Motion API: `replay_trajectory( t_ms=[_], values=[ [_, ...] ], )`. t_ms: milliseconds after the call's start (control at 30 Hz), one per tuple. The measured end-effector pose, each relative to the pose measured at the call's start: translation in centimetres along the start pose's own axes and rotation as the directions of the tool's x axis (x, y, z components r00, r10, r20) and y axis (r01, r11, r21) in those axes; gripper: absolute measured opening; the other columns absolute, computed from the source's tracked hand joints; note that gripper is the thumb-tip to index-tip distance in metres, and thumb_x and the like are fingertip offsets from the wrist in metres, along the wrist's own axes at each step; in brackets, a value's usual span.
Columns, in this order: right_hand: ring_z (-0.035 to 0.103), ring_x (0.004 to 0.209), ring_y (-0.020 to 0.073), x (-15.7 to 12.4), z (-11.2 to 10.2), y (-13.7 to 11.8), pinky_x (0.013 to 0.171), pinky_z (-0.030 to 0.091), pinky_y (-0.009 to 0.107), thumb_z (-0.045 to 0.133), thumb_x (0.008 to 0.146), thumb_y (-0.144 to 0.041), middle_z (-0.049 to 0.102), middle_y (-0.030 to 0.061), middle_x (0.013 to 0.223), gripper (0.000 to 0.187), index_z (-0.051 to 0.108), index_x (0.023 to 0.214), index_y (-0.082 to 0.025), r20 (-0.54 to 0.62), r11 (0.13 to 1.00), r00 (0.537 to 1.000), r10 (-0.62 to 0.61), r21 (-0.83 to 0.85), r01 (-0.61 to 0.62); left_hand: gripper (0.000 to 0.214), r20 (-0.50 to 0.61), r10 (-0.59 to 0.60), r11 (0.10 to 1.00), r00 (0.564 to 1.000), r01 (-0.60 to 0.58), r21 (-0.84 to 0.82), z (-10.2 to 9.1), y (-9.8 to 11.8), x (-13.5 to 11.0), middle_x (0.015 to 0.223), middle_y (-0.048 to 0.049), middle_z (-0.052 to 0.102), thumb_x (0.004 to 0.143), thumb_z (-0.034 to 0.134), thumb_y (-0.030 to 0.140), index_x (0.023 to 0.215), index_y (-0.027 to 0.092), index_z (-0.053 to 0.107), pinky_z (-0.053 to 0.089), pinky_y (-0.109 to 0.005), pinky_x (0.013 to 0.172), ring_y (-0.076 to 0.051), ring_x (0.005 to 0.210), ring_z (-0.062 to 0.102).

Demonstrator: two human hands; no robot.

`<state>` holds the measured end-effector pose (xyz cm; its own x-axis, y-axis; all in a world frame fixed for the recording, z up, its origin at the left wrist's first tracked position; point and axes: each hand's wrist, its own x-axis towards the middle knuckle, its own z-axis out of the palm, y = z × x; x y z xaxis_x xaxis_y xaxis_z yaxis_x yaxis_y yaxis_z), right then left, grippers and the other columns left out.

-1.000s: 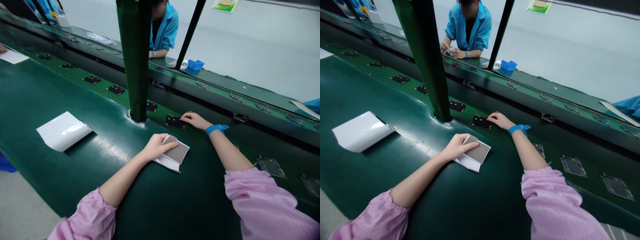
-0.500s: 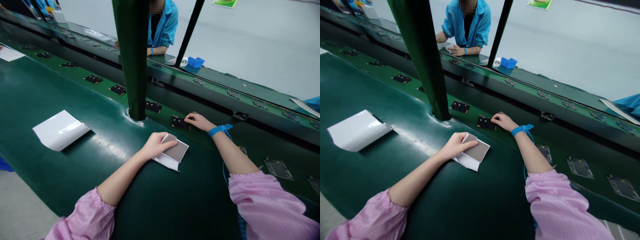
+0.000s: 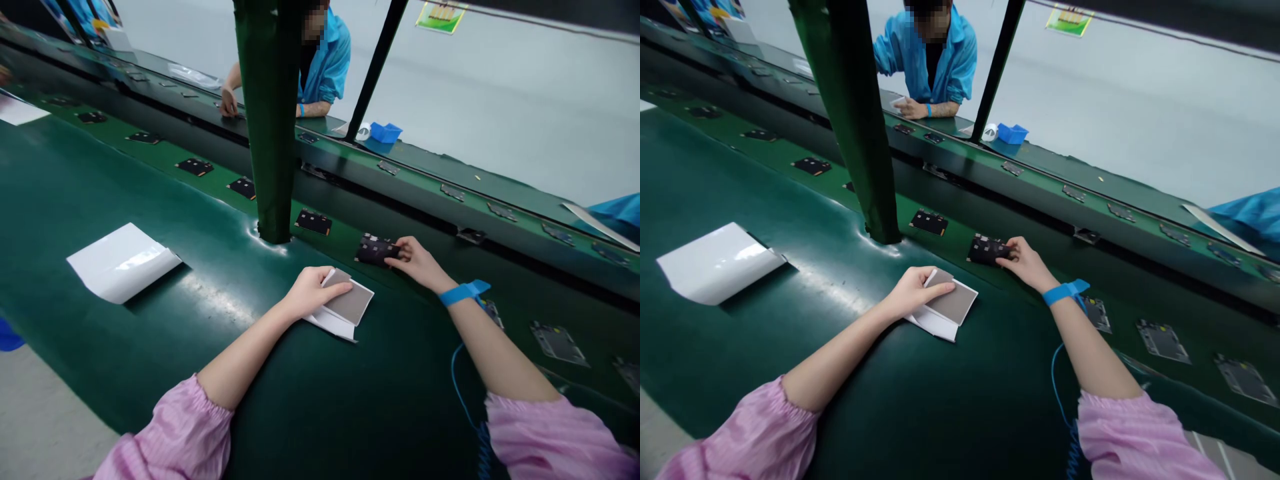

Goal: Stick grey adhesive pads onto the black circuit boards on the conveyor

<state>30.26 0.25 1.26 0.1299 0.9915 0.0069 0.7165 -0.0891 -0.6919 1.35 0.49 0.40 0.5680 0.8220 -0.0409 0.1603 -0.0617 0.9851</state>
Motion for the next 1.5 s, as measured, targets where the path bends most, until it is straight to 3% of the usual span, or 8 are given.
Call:
replay_trajectory(
  t_ms=[67, 167, 300, 367, 567, 700, 1300, 1500],
  values=[
    [0.059, 0.066, 0.0197, -1.2, -0.9, -0.7, 0.061, 0.05, 0.035, 0.062, 0.07, -0.058, 0.055, 0.0004, 0.07, 0.044, 0.046, 0.092, -0.023, -0.06, 0.999, 0.998, -0.002, 0.037, 0.004, 0.028, 0.004, -0.001, 1.0, 1.0, 0.001, -0.005, 0.0, 0.0, 0.0, 0.072, -0.0022, 0.067, 0.076, 0.066, 0.043, 0.071, 0.016, 0.064, 0.042, -0.022, 0.056, -0.016, 0.068, 0.061],
    [0.059, 0.066, 0.0202, -3.0, -2.9, -2.3, 0.061, 0.049, 0.034, 0.058, 0.076, -0.044, 0.058, 0.0036, 0.072, 0.03, 0.053, 0.096, -0.022, -0.216, 0.983, 0.975, -0.06, -0.182, 0.02, 0.028, 0.013, -0.002, 1.0, 1.0, 0.002, -0.008, 0.0, 0.0, 0.0, 0.072, -0.0023, 0.067, 0.076, 0.066, 0.044, 0.072, 0.016, 0.064, 0.042, -0.022, 0.056, -0.015, 0.068, 0.061],
    [0.06, 0.07, 0.0242, -4.5, -3.9, -4.1, 0.057, 0.044, 0.036, 0.047, 0.08, -0.027, 0.065, 0.012, 0.087, 0.027, 0.062, 0.1, -0.018, -0.357, 0.778, 0.914, -0.194, -0.624, -0.078, 0.029, 0.012, 0.007, 1.0, 1.0, -0.007, 0.001, -0.1, -0.1, 0.1, 0.073, -0.0026, 0.067, 0.076, 0.066, 0.044, 0.074, 0.016, 0.065, 0.042, -0.022, 0.056, -0.015, 0.069, 0.061],
    [0.061, 0.07, 0.0259, -4.4, -3.1, -4.4, 0.053, 0.042, 0.035, 0.044, 0.082, -0.028, 0.066, 0.0138, 0.093, 0.029, 0.065, 0.1, -0.018, -0.312, 0.717, 0.935, -0.169, -0.69, -0.1, 0.028, 0.018, 0.011, 1.0, 1.0, -0.011, -0.001, -0.1, -0.1, 0.1, 0.074, -0.0028, 0.068, 0.076, 0.066, 0.043, 0.075, 0.015, 0.066, 0.042, -0.022, 0.056, -0.015, 0.069, 0.061],
    [0.065, 0.078, 0.0236, -4.3, 1.8, -7.3, 0.067, 0.049, 0.036, 0.052, 0.085, -0.04, 0.071, 0.007, 0.087, 0.023, 0.067, 0.086, -0.022, -0.004, 0.968, 0.993, -0.115, -0.227, 0.111, 0.027, 0.02, 0.034, 0.999, 0.999, -0.034, -0.019, 0.0, -0.2, 0.1, 0.071, -0.0011, 0.065, 0.077, 0.066, 0.043, 0.075, 0.015, 0.065, 0.039, -0.021, 0.056, -0.014, 0.067, 0.058],
    [0.059, 0.072, 0.0184, -5.0, 4.0, -10.1, 0.062, 0.047, 0.032, 0.058, 0.082, -0.043, 0.067, 0.0056, 0.087, 0.023, 0.067, 0.081, -0.022, 0.098, 0.981, 0.976, -0.194, 0.033, 0.192, 0.033, 0.009, 0.056, 0.998, 0.998, -0.056, -0.003, 0.0, -0.2, 0.1, 0.062, 0.0021, 0.055, 0.075, 0.066, 0.046, 0.065, 0.015, 0.057, 0.034, -0.021, 0.052, -0.011, 0.059, 0.049],
    [0.053, 0.085, 0.0201, -3.2, 4.4, -10.7, 0.065, 0.049, 0.033, 0.053, 0.086, -0.047, 0.049, 0.008, 0.099, 0.028, 0.064, 0.077, -0.022, 0.113, 0.939, 0.936, -0.333, -0.056, 0.34, 0.032, -0.02, 0.042, 0.99, 0.999, -0.044, -0.137, -0.2, -0.3, 0.4, 0.075, -0.0015, 0.066, 0.078, 0.064, 0.047, 0.077, 0.015, 0.064, 0.04, -0.023, 0.06, -0.015, 0.07, 0.058],
    [0.055, 0.079, 0.0196, -2.5, 2.1, -10.4, 0.06, 0.045, 0.032, 0.052, 0.087, -0.049, 0.053, 0.0091, 0.102, 0.03, 0.065, 0.08, -0.023, -0.094, 0.949, 0.954, -0.284, -0.168, 0.266, 0.031, -0.027, 0.013, 0.999, 1.0, -0.014, -0.051, 0.0, -0.3, 0.4, 0.071, -0.0025, 0.065, 0.077, 0.064, 0.046, 0.07, 0.016, 0.061, 0.039, -0.023, 0.056, -0.016, 0.07, 0.06]
  ],
)
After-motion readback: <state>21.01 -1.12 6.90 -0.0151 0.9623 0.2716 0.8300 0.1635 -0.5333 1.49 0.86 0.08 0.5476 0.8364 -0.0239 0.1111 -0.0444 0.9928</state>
